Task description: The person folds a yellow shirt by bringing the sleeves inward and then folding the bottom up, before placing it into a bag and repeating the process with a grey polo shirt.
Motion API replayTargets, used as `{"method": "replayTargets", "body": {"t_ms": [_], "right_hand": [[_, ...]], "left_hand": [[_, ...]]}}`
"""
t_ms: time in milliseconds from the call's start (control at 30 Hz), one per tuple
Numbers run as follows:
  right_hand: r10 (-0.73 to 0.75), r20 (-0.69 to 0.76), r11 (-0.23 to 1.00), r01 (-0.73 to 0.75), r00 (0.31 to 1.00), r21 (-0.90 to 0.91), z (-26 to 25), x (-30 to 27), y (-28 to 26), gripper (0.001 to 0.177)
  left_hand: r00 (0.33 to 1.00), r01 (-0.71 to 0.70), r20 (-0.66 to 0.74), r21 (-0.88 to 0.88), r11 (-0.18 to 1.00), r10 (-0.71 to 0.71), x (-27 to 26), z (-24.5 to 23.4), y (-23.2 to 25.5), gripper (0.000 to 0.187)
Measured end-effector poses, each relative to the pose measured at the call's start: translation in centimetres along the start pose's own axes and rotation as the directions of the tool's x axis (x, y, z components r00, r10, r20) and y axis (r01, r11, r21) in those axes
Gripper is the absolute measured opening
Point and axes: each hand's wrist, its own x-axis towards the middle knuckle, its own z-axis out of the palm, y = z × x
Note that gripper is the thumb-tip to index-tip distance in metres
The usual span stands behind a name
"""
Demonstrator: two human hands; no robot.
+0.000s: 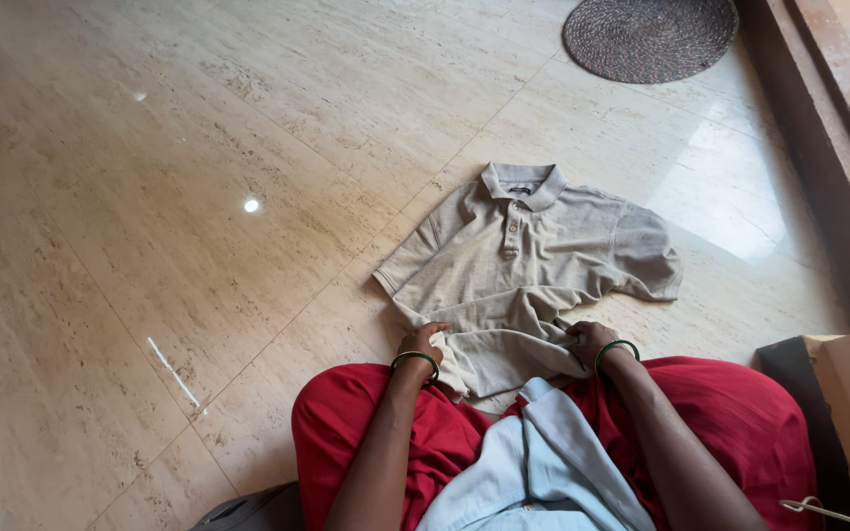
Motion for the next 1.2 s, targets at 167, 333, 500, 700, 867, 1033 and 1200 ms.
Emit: {"method": "replayTargets", "body": {"t_ms": [167,333,500,700,867,1033,1200], "right_hand": [[-0.042,0.046,0.995,0.046,0.998,-0.089,0.0,0.2,-0.5,0.043],[-0.074,0.028,0.995,0.076,0.997,-0.06,0.1,0.0,-0.5,0.046],[-0.068,0.044,0.993,0.072,0.997,-0.096,0.0,-0.2,-0.8,0.048],[-0.074,0.057,0.993,0.079,0.996,-0.083,0.0,-0.2,-0.9,0.048],[-0.089,0.057,0.991,0.094,0.994,-0.097,0.3,-0.1,-0.6,0.049],[-0.079,-0.174,0.994,0.091,0.982,0.066,-0.4,-0.3,-0.5,0.041],[0.242,-0.685,0.364,0.591,0.687,0.72,-4.7,-4.3,-1.9,0.025]], "left_hand": [[0.968,-0.238,-0.06,0.102,0.966,0.245,2.2,1.6,-1.9,0.047],[0.974,-0.222,-0.007,0.128,0.967,0.225,3.0,2.2,-2.9,0.041],[0.949,-0.312,0.0,0.159,0.937,0.316,2.3,1.6,-2.4,0.054],[0.956,-0.293,0.036,0.192,0.937,0.292,1.5,1.1,-2.0,0.077],[0.963,-0.267,0.032,0.262,0.927,0.268,2.2,1.6,-2.4,0.064],[0.964,-0.235,-0.145,-0.072,0.969,0.223,3.0,2.4,-2.6,0.039],[0.907,-0.387,-0.421,-0.825,0.412,0.007,4.0,0.2,-1.9,0.046]]}}
